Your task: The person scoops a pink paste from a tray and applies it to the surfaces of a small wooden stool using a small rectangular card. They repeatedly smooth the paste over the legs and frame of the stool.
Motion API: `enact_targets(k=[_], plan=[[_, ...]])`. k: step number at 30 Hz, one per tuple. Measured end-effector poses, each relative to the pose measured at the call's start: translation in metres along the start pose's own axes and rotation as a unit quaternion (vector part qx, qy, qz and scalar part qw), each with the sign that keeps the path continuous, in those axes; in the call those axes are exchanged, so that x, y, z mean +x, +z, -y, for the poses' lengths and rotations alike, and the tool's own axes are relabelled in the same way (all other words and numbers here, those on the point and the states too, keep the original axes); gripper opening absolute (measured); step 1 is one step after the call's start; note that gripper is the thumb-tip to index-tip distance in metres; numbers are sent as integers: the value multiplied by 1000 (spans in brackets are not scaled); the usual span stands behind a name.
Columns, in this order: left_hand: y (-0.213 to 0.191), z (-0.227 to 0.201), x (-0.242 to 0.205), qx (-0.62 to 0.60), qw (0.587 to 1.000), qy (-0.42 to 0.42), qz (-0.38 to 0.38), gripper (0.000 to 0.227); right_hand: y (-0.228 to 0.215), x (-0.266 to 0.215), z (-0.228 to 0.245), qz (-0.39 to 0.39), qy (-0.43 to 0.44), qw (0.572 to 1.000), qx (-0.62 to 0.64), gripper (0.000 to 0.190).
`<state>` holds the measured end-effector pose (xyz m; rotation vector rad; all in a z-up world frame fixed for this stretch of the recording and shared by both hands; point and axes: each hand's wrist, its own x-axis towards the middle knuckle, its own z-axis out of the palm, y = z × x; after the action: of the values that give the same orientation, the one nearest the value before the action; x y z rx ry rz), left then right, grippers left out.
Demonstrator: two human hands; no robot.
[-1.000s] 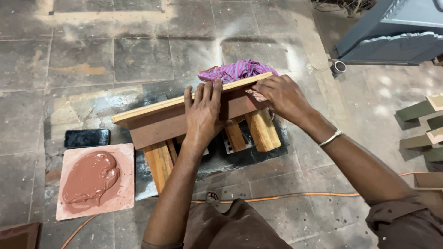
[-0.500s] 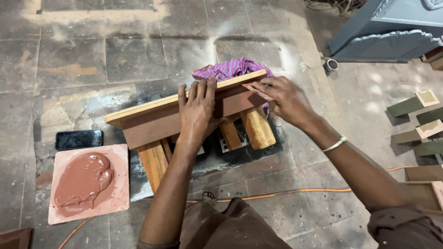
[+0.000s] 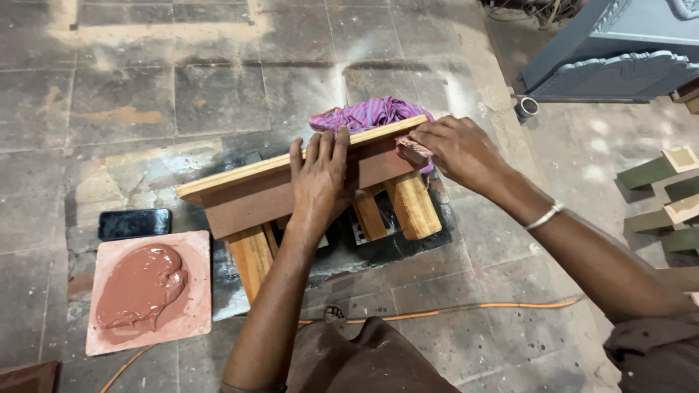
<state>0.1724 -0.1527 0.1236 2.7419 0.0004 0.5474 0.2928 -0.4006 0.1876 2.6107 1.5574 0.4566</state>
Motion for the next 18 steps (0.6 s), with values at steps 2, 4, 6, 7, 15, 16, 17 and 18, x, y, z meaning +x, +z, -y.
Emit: enact_targets(k=[2, 4, 6, 7, 15, 16, 17, 18], plan=[[-4, 0, 0, 5, 1000, -1, 2, 127, 7, 15, 4, -5, -10, 1000, 0, 36], [-5, 3, 1, 9, 1000, 4, -7, 126, 10, 25, 3, 38, 10, 998, 41, 32], [0, 1, 0, -2, 1000, 8, -11, 124, 11, 19, 1, 77, 32, 993, 78, 27], [0, 4, -1, -7, 1000, 9, -11, 123, 11, 13, 0, 89, 41, 991, 96, 22], [-11, 16, -1, -12, 999, 30, 22, 114, 2, -43, 33, -12, 78, 984, 160, 40], [-17, 25, 0, -21, 999, 34, 19, 109, -2, -42, 36, -30, 98, 983, 154, 43], [-24, 36, -1, -29, 999, 41, 18, 105, -2, -40, 43, -49, 123, 980, 149, 46], [-33, 49, -5, -4, 1000, 25, 5, 91, 3, -33, 54, -70, 116, 985, 107, 46]])
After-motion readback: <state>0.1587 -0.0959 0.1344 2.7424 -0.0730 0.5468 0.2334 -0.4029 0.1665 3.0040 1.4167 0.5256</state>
